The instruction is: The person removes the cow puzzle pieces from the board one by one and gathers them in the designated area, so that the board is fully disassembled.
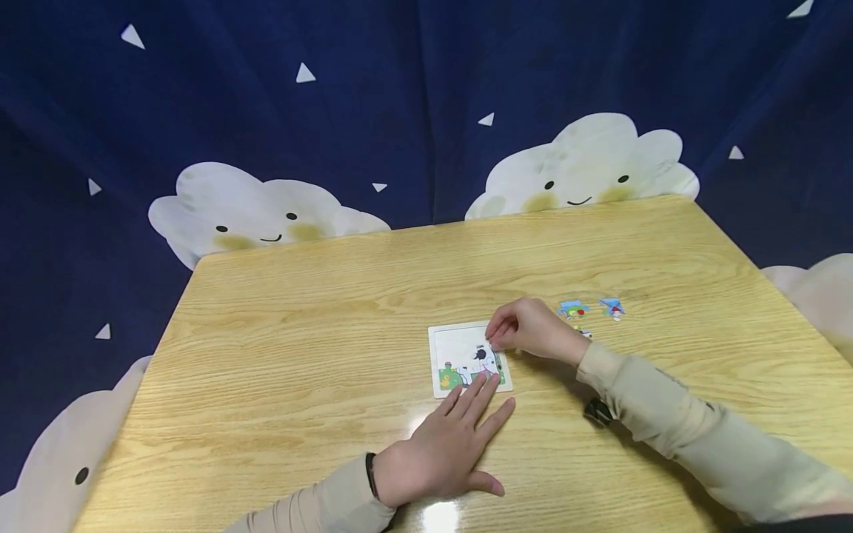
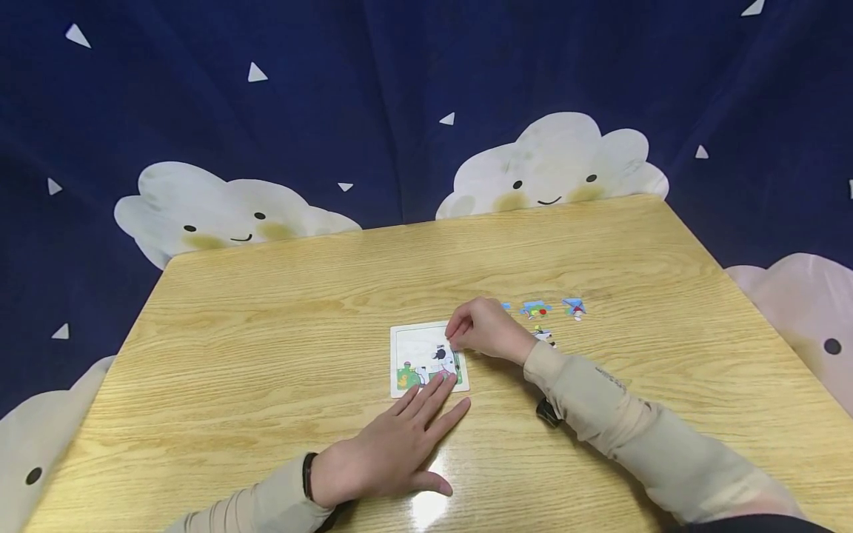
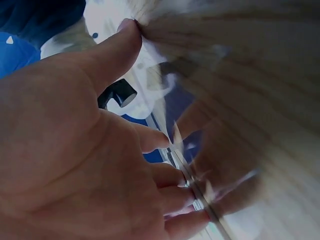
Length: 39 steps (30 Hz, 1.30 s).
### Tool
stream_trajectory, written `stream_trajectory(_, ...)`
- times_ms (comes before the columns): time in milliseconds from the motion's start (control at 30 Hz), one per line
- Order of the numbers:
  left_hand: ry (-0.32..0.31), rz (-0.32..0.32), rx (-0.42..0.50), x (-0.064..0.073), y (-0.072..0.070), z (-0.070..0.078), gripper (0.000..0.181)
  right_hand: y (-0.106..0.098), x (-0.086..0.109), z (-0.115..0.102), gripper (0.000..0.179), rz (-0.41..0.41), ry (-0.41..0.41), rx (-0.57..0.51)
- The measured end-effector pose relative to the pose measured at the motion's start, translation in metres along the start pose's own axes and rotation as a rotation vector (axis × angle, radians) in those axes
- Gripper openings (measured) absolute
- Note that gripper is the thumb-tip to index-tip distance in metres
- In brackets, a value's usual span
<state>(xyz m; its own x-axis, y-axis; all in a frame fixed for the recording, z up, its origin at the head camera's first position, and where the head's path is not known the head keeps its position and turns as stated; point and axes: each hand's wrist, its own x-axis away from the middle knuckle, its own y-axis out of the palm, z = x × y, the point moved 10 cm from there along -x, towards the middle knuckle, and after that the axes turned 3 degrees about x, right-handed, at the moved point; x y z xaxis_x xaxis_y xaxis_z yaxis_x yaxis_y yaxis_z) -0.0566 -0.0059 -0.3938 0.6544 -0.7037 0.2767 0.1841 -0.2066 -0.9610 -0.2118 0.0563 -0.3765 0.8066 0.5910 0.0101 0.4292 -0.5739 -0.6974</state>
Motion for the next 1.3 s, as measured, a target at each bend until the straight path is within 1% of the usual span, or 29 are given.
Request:
stream_trajectory(167, 0.001, -0.014, 0.014, 0.000, 0.002, 0.000, 0.097, 0.001, -0.003, 0.002, 0.007, -0.010, 0.021, -0.005)
stream_trajectory(467, 0.007, 0.009, 0.014, 0.000, 0.000, 0.002, 0.096, -0.001, 0.001, 0.004, 0.008, 0.002, 0.057, -0.059)
stream_trajectory(567, 0.002, 0.005, 0.011, 0.000, 0.000, 0.001, 0.096, -0.002, 0.003, 0.005, 0.010, 0.003, 0.067, -0.081)
stream_trajectory(633, 0.000, 0.000, 0.011, 0.000, 0.001, 0.001, 0.097, 0.000, 0.004, 0.005, 0.011, -0.012, 0.071, -0.102)
stream_trajectory(800, 0.006, -0.002, 0.019, 0.001, 0.000, 0.001, 0.096, 0.007, 0.006, 0.002, 0.013, -0.047, 0.049, -0.114)
stream_trajectory(933, 0.009, 0.003, 0.015, 0.000, 0.001, 0.000, 0.096, 0.006, 0.006, -0.001, 0.013, -0.046, 0.027, -0.099)
stream_trajectory(967, 0.008, 0.003, 0.014, 0.000, 0.001, 0.000, 0.096, 0.006, 0.006, 0.000, 0.013, -0.046, 0.033, -0.100)
stream_trajectory(1067, 0.008, 0.001, 0.009, 0.000, 0.003, -0.001, 0.096, 0.001, 0.006, -0.003, 0.011, -0.030, 0.017, -0.083)
stream_trajectory(1133, 0.012, -0.001, 0.006, 0.000, 0.004, -0.001, 0.096, -0.005, 0.007, -0.005, 0.009, -0.010, 0.002, -0.067)
stream_trajectory(1300, 0.012, -0.007, 0.015, 0.000, 0.004, -0.001, 0.096, -0.023, 0.015, -0.002, 0.008, 0.022, 0.013, -0.037)
